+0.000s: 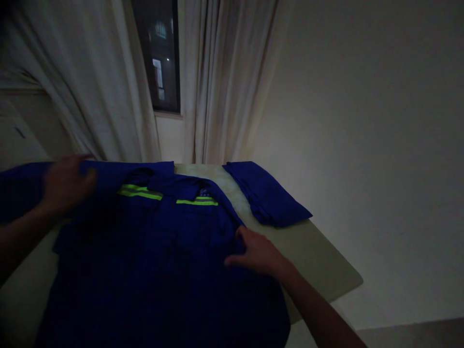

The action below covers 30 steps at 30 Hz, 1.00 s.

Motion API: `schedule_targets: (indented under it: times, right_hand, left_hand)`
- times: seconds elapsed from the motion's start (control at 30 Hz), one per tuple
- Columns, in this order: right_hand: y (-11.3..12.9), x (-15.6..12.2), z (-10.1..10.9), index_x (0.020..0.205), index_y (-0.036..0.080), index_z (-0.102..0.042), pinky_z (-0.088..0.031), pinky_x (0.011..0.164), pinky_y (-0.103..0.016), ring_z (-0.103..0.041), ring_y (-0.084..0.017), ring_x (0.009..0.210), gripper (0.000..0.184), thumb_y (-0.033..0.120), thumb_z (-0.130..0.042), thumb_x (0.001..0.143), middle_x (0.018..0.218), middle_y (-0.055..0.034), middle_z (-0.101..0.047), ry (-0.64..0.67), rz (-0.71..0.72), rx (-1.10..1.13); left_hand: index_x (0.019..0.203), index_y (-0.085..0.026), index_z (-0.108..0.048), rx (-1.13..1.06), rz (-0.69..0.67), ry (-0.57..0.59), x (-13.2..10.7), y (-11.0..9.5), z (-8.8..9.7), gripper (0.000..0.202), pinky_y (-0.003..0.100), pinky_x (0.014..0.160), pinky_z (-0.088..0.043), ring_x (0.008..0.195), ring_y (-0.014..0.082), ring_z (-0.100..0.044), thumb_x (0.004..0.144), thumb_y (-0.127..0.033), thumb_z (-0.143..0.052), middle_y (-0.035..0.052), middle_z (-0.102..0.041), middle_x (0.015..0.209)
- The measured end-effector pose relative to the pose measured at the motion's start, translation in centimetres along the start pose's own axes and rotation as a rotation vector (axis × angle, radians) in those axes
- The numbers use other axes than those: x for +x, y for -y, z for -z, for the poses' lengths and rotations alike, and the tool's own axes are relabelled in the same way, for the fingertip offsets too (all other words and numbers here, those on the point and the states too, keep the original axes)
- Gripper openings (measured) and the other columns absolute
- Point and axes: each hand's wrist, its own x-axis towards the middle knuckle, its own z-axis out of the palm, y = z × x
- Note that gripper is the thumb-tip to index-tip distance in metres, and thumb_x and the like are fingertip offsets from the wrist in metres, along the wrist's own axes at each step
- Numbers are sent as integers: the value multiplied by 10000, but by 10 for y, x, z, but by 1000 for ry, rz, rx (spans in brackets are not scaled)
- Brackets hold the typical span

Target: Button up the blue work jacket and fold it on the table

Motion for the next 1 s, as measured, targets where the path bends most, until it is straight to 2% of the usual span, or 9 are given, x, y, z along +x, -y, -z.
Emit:
schedule_targets:
  times: [0.1, 0.2, 0.27, 0.4, 0.57, 0.73, 0.83, 0.93, 1.0]
  right_hand:
    - [15, -24, -36, 1223, 232, -623, -493, 915, -420, -643, -352, 1142, 752, 511, -946, 604, 1270, -126, -676, 172, -4, -139]
    - [12, -38, -57, 1085, 249, -622, -480, 858, -355, -673, -257, 1020, 244, 323, -716, 873, 1115, -61, -713, 212, 49, -31]
    - [4, -43, -60, 983, 253, -604, -471, 829, -335, -673, -223, 948, 55, 240, -562, 950, 1018, -37, -717, 196, 94, 40]
    - [-22, -39, -31, 946, 259, -604, -492, 833, -343, -666, -224, 915, 128, 299, -495, 999, 978, -42, -715, 95, 155, 93]
    - [-82, 16, 83, 898, 234, -642, -526, 779, -346, -652, -220, 809, 146, 352, -568, 940, 876, -55, -705, -244, 29, 104]
    - [-109, 77, 166, 1130, 114, -687, -533, 865, -409, -704, -250, 872, 253, 203, -550, 937, 1034, -187, -748, -867, -393, -1]
    - [-89, 94, 140, 1271, 120, -671, -520, 984, -430, -714, -274, 1043, 351, 238, -501, 987, 1223, -207, -731, -850, -250, -108]
    - [-69, 99, 67, 1365, 177, -649, -480, 1098, -402, -671, -255, 1228, 422, 382, -526, 1017, 1347, -155, -699, -405, 99, -122]
    - [-64, 97, 14, 1513, 210, -544, -405, 1190, -430, -544, -265, 1422, 581, 480, -579, 999, 1537, -152, -576, -210, 204, -153]
  left_hand:
    - [1084, -231, -740, -70, -151, 227, -58, -53, -41, 378, 426, 999, -586, 1042, 268, -735, 940, -491, -506, 68, -781, 1102]
    - [1127, -322, -769, -63, -439, 665, -153, -100, -83, 338, 551, 968, -614, 1058, 327, -748, 942, -525, -572, 84, -785, 1161]
    - [1445, -461, -617, -87, -599, 675, -218, -118, -105, 540, 658, 1063, -564, 1283, 384, -667, 906, -486, -644, 75, -680, 1444]
    - [1493, -782, -209, -64, -776, 592, -292, -121, -133, 872, 675, 900, -655, 1324, 386, -634, 879, -392, -690, -66, -577, 1531]
    - [1463, -817, -100, -139, -765, 697, -298, -136, -156, 901, 694, 1039, -577, 1428, 383, -531, 912, -415, -689, -93, -491, 1598]
    - [1520, -756, -147, -330, -651, 749, -298, -204, -189, 792, 758, 1204, -338, 1558, 372, -302, 958, -447, -611, -61, -372, 1680]
    - [1561, -710, -105, -557, -644, 823, -287, -238, -185, 942, 482, 1199, -461, 1544, 258, -360, 885, -400, -684, -79, -326, 1703]
    - [1598, -562, -348, -605, -588, 797, -245, -240, -154, 799, 351, 1181, -497, 1450, 221, -535, 878, -475, -684, -18, -525, 1611]
    - [1394, -401, -641, -346, -479, 694, -199, -221, -131, 451, 327, 1099, -562, 1253, 203, -690, 959, -497, -572, 20, -725, 1370]
